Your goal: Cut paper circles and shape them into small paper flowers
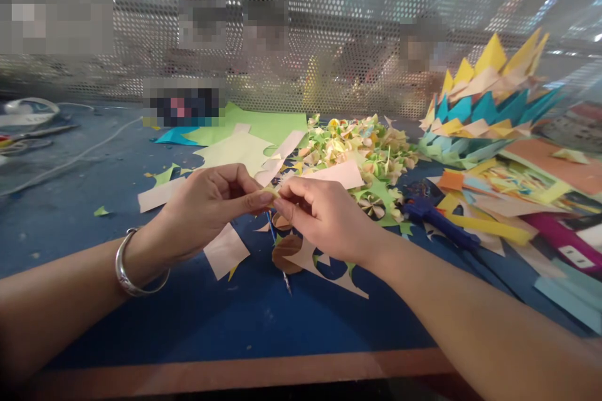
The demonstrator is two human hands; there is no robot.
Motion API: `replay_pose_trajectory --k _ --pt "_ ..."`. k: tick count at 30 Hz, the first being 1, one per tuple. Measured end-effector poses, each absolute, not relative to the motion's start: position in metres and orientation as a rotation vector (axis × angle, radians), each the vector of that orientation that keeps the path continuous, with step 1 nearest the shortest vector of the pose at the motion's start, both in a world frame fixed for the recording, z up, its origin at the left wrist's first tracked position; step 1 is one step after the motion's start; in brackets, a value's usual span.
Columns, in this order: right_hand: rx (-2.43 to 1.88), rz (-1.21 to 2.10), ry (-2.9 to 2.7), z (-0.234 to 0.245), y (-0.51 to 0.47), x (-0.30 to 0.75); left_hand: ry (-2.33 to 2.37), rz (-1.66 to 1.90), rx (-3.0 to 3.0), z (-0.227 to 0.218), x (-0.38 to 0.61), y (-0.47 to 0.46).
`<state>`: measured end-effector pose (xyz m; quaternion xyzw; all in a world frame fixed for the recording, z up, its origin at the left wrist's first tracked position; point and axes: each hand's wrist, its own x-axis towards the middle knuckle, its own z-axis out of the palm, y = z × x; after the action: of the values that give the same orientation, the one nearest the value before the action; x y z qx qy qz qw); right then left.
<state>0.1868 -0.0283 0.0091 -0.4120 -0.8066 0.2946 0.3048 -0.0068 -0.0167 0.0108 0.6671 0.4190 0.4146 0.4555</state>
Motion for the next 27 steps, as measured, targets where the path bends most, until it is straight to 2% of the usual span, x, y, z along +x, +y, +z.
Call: replay_pose_trajectory --k 18,27 --pt "-1.012 0.935 -2.029 0.011 -0.03 0.187 0.838 1.08 1.657 0.015 -0.005 -0.02" --pt "-1.04 0.943 -2.032 0.011 -0.027 0.192 0.95 1.08 1.755 0.018 -0.017 -0.009"
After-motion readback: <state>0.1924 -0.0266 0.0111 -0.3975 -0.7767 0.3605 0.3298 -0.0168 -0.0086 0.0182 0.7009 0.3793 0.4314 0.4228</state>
